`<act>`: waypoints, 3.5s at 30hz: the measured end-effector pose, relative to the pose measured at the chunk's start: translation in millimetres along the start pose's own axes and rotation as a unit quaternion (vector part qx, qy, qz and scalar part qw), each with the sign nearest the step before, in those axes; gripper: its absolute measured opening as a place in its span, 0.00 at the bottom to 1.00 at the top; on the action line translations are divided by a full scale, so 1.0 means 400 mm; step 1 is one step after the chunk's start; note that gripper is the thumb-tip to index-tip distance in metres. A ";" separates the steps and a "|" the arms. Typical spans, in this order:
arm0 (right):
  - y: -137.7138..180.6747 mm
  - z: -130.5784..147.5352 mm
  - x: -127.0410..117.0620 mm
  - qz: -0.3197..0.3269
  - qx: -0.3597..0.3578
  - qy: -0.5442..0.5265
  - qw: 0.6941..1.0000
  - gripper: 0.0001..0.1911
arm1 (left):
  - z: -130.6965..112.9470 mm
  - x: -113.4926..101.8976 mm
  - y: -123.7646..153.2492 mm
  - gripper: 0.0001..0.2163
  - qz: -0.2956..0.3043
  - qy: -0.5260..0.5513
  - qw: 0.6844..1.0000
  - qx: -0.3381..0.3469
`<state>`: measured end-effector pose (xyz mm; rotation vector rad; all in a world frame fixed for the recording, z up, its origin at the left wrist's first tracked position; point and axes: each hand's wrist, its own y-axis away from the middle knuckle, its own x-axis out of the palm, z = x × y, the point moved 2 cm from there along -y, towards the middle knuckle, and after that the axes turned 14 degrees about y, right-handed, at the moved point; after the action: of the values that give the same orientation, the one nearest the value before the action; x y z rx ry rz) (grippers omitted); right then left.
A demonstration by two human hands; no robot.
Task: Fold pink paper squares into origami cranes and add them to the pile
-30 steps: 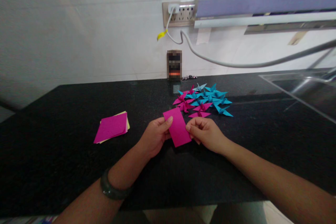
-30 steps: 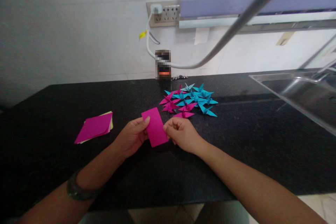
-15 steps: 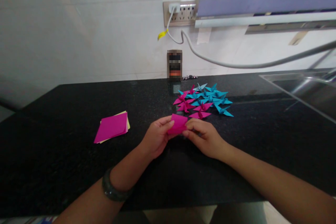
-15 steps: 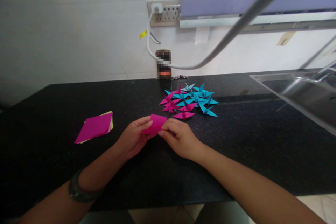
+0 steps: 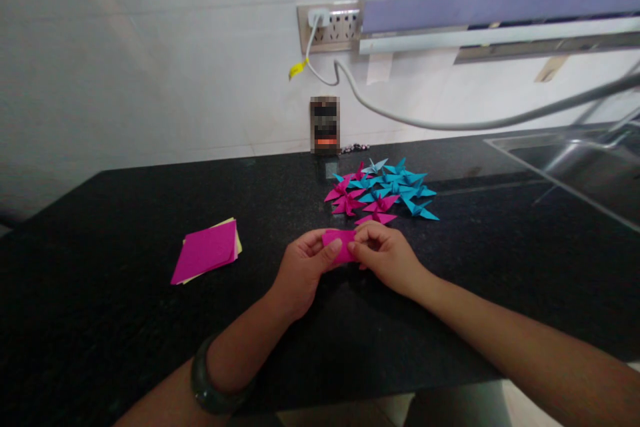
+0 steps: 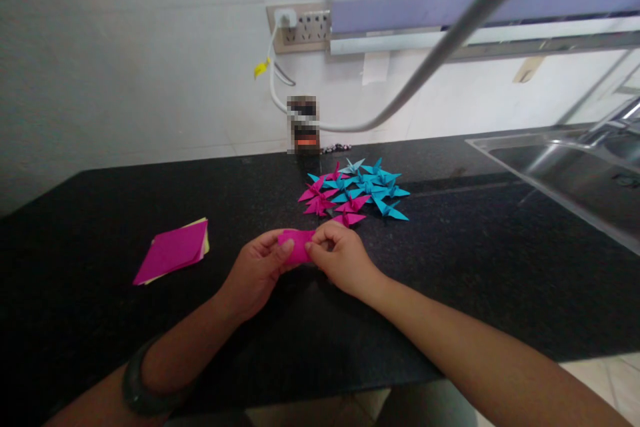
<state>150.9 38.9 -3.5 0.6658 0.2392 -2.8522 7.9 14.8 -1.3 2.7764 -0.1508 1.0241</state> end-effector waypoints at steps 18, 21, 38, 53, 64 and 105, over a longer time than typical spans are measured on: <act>0.012 0.020 0.001 0.035 0.099 -0.117 0.988 0.10 | 0.005 -0.013 -0.005 0.09 -0.065 -0.025 0.997 0.037; 0.011 0.018 0.000 0.040 0.103 -0.114 0.987 0.11 | 0.005 -0.014 -0.005 0.09 -0.065 -0.032 0.997 0.038; 0.010 0.019 0.000 0.043 0.110 -0.147 0.982 0.14 | 0.007 -0.012 -0.004 0.08 -0.062 -0.054 0.996 0.026; 0.004 0.009 -0.024 0.130 -0.002 0.075 0.989 0.07 | -0.014 -0.020 -0.007 0.04 0.038 -0.337 0.941 0.000; 0.007 0.010 -0.009 0.112 -0.017 0.096 0.989 0.12 | -0.032 -0.019 -0.006 0.04 -0.005 -0.338 0.936 0.096; -0.001 -0.001 -0.014 0.073 0.115 -0.105 0.985 0.16 | -0.018 -0.010 0.006 0.08 -0.047 -0.313 0.942 0.113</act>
<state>155.9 40.4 -1.4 0.3952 -0.1679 -2.8029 -0.1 14.2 1.8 3.1824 0.0245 0.1075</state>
